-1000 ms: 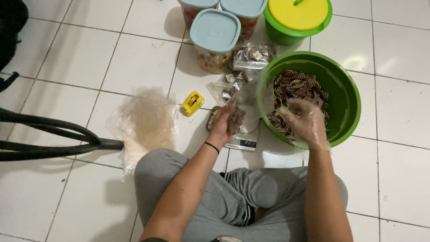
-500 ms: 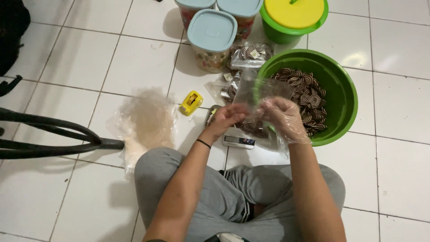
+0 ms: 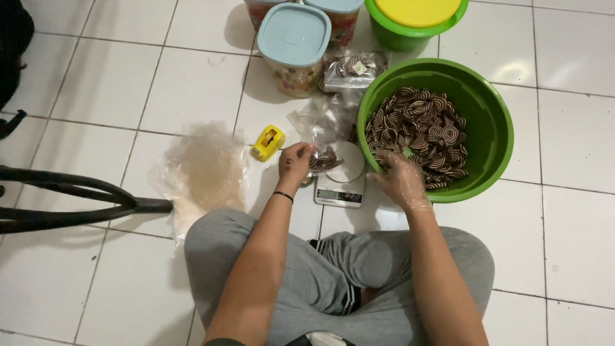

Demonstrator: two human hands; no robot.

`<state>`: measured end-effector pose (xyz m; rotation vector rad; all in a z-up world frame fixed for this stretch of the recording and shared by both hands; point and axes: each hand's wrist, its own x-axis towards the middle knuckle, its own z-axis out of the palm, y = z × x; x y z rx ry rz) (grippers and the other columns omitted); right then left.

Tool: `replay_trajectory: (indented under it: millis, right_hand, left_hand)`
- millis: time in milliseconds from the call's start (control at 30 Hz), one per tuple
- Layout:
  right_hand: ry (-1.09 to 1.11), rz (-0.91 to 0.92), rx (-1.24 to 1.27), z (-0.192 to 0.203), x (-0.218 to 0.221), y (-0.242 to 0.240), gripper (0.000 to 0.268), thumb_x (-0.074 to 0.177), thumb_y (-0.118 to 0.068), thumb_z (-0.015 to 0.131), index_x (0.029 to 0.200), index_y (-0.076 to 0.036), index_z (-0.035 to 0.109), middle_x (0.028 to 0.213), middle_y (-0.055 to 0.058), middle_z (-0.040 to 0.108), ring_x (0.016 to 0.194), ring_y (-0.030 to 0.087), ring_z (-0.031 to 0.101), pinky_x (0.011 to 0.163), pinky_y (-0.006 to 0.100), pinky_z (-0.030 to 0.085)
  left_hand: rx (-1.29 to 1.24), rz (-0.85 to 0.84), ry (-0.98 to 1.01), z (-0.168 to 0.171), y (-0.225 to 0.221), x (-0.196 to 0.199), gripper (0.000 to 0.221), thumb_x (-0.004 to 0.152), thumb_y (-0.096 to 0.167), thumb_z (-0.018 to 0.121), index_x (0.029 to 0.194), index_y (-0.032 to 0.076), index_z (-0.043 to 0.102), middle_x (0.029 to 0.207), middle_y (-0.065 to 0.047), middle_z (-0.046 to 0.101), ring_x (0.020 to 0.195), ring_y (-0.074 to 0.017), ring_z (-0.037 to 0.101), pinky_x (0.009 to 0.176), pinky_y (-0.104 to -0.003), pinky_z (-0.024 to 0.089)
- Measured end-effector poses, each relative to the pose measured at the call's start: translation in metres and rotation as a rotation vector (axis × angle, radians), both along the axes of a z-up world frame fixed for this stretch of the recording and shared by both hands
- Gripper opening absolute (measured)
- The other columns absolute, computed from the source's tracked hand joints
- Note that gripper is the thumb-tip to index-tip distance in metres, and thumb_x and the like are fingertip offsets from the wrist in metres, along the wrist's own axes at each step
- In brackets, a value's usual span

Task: A person is sitting on the floor, picking up swirl-patterned cookies from a large green bowl, placing them into small plastic bags with a small white slip, and weighing the bags on a digital scale.

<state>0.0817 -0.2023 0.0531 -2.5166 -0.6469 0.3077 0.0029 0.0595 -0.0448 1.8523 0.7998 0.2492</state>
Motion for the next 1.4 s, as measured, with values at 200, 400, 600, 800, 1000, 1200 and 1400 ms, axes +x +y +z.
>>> replay_trajectory:
  millis: [200, 400, 600, 800, 1000, 1200, 1400]
  right_hand:
    - [-0.058, -0.012, -0.127, -0.027, 0.008, -0.002, 0.046, 0.083, -0.038, 0.081, 0.124, -0.019, 0.072, 0.101, 0.017, 0.074, 0.099, 0.041, 0.071, 0.088, 0.052, 0.055]
    - [-0.05, -0.083, -0.14, -0.027, 0.006, -0.009, 0.044, 0.081, -0.038, 0.083, 0.121, -0.024, 0.073, 0.103, 0.011, 0.075, 0.102, 0.038, 0.071, 0.09, 0.051, 0.055]
    - [-0.05, -0.055, -0.136, -0.033, 0.007, -0.008, 0.044, 0.081, -0.035, 0.082, 0.122, -0.024, 0.072, 0.101, 0.011, 0.075, 0.1, 0.038, 0.071, 0.089, 0.051, 0.056]
    - [-0.051, -0.043, -0.111, -0.032, 0.007, -0.009, 0.041, 0.082, -0.036, 0.082, 0.12, -0.027, 0.072, 0.099, 0.006, 0.075, 0.098, 0.034, 0.072, 0.088, 0.048, 0.056]
    - [-0.061, -0.021, -0.165, -0.026, 0.006, -0.008, 0.04, 0.084, -0.035, 0.081, 0.122, -0.026, 0.072, 0.101, 0.008, 0.074, 0.099, 0.035, 0.071, 0.09, 0.05, 0.055]
    - [-0.07, -0.02, -0.16, -0.026, 0.008, -0.006, 0.039, 0.085, -0.036, 0.08, 0.122, -0.025, 0.072, 0.099, 0.011, 0.073, 0.098, 0.037, 0.071, 0.09, 0.05, 0.054]
    - [-0.017, -0.035, -0.066, 0.006, 0.0, 0.01, 0.052, 0.093, -0.053, 0.075, 0.13, -0.017, 0.069, 0.11, 0.018, 0.071, 0.108, 0.039, 0.068, 0.098, 0.053, 0.05]
  left_hand:
    - [-0.101, -0.122, 0.088, 0.012, -0.022, 0.003, 0.029, 0.098, 0.043, 0.063, 0.109, 0.02, 0.078, 0.109, -0.007, 0.077, 0.112, -0.0291, 0.07, 0.095, -0.041, 0.054]
    - [-0.057, -0.229, 0.152, 0.076, -0.027, 0.017, 0.084, 0.101, 0.052, 0.056, 0.154, -0.007, 0.026, 0.148, -0.036, 0.043, 0.142, -0.0451, 0.043, 0.115, -0.057, 0.04]
    - [0.334, -0.336, -0.098, 0.161, -0.009, -0.001, 0.057, 0.097, 0.022, 0.066, 0.141, -0.007, 0.045, 0.126, -0.033, 0.058, 0.123, -0.0517, 0.057, 0.102, -0.06, 0.048]
    - [-0.286, -0.305, -0.134, 0.129, 0.02, -0.032, 0.039, 0.097, 0.027, 0.068, 0.129, 0.004, 0.063, 0.114, -0.017, 0.069, 0.103, -0.0236, 0.073, 0.092, -0.034, 0.058]
    - [-0.015, -0.252, 0.034, 0.118, 0.022, -0.018, 0.03, 0.093, 0.027, 0.065, 0.118, 0.012, 0.07, 0.105, -0.012, 0.074, 0.098, -0.0261, 0.075, 0.085, -0.039, 0.06]
    - [0.082, -0.288, 0.101, 0.079, 0.016, -0.008, 0.034, 0.09, 0.042, 0.068, 0.112, 0.016, 0.072, 0.098, -0.007, 0.076, 0.097, -0.0267, 0.075, 0.085, -0.04, 0.058]
    - [0.104, -0.329, 0.155, 0.102, 0.009, -0.009, 0.034, 0.092, 0.04, 0.065, 0.114, 0.014, 0.07, 0.102, -0.008, 0.076, 0.097, -0.0255, 0.074, 0.085, -0.039, 0.058]
